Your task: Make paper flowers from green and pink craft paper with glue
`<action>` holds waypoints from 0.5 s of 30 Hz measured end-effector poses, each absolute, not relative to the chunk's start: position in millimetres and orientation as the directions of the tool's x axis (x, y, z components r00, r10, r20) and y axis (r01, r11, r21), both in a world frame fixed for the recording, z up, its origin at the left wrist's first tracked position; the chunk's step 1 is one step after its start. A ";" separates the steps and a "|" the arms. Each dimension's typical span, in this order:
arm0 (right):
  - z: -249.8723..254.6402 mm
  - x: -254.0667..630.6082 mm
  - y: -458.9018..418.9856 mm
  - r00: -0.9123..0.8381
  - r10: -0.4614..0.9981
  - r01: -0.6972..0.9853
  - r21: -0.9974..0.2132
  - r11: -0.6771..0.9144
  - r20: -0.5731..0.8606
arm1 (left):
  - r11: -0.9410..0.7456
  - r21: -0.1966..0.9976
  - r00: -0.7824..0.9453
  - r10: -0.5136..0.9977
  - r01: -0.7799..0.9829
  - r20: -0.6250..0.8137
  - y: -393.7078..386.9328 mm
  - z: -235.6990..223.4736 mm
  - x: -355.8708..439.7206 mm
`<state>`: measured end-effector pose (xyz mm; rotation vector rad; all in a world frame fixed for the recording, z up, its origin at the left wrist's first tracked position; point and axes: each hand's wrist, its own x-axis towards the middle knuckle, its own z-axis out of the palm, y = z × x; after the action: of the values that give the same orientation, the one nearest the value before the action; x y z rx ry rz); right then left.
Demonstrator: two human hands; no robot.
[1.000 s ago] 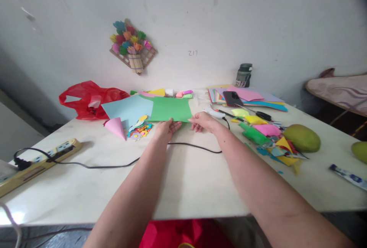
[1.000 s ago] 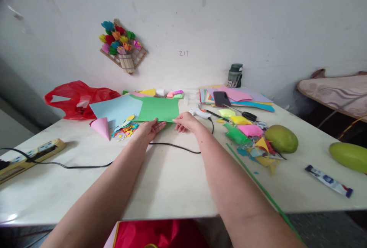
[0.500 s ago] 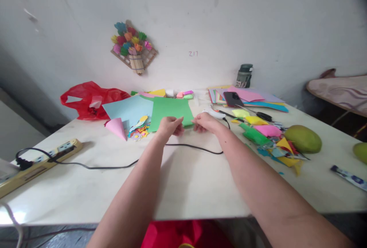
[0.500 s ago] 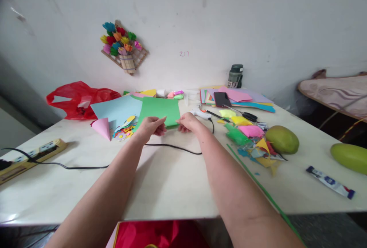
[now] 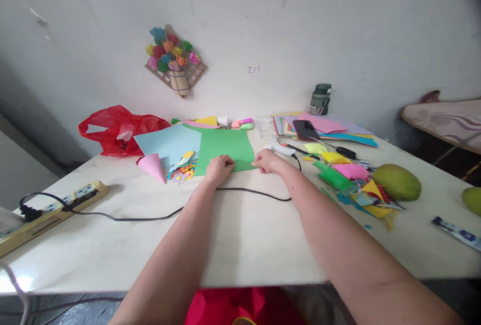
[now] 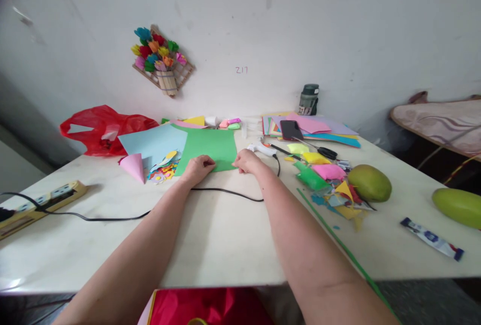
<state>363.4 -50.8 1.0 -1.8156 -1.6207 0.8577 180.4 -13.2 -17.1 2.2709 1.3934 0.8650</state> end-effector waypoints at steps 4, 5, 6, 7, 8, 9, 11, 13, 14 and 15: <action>-2.7 368.5 -44.9 0.064 0.996 0.790 -0.607 -0.087 -0.060 | -0.501 0.506 0.337 0.860 0.703 0.383 -10.0 -9.8 170.9; -2.6 369.5 -44.0 0.059 0.997 0.816 -0.573 -0.077 -0.050 | -0.499 0.495 0.336 0.860 0.711 0.385 -9.6 -7.9 167.9; -1.9 370.3 -43.5 0.050 0.998 0.838 -0.542 -0.061 -0.035 | -0.494 0.491 0.337 0.863 0.718 0.376 -9.3 -6.4 165.0; -0.8 370.7 -43.2 0.035 0.999 0.858 -0.512 -0.035 -0.010 | -0.486 0.493 0.339 0.869 0.721 0.361 -9.1 -5.4 162.4; 0.6 370.9 -43.2 0.015 1.000 0.875 -0.484 -0.002 0.024 | -0.481 0.497 0.344 0.873 0.722 0.345 -9.1 -5.0 160.3; 1.9 370.8 -43.3 -0.006 0.998 0.889 -0.457 0.032 0.057 | -0.481 0.499 0.353 0.874 0.721 0.333 -9.1 -5.1 158.8; 4.0 370.5 -43.9 -0.046 0.994 0.905 -0.417 0.083 0.099 | -0.502 0.486 0.386 0.864 0.716 0.324 -8.9 -6.6 157.3; 4.9 370.6 -44.9 -0.070 0.992 0.908 -0.405 0.105 0.101 | -0.523 0.460 0.420 0.852 0.718 0.313 -8.3 -9.2 157.6; 5.2 370.9 -45.6 -0.077 0.993 0.907 -0.408 0.107 0.090 | -0.530 0.447 0.434 0.848 0.721 0.305 -7.9 -10.6 158.3; 5.5 371.4 -46.4 -0.081 0.994 0.905 -0.413 0.106 0.078 | -0.533 0.436 0.442 0.846 0.725 0.298 -7.5 -11.9 159.2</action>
<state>371.4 -46.4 5.5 -1.8619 -2.0542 0.3684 159.2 -7.5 -11.9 2.4520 1.3638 0.7170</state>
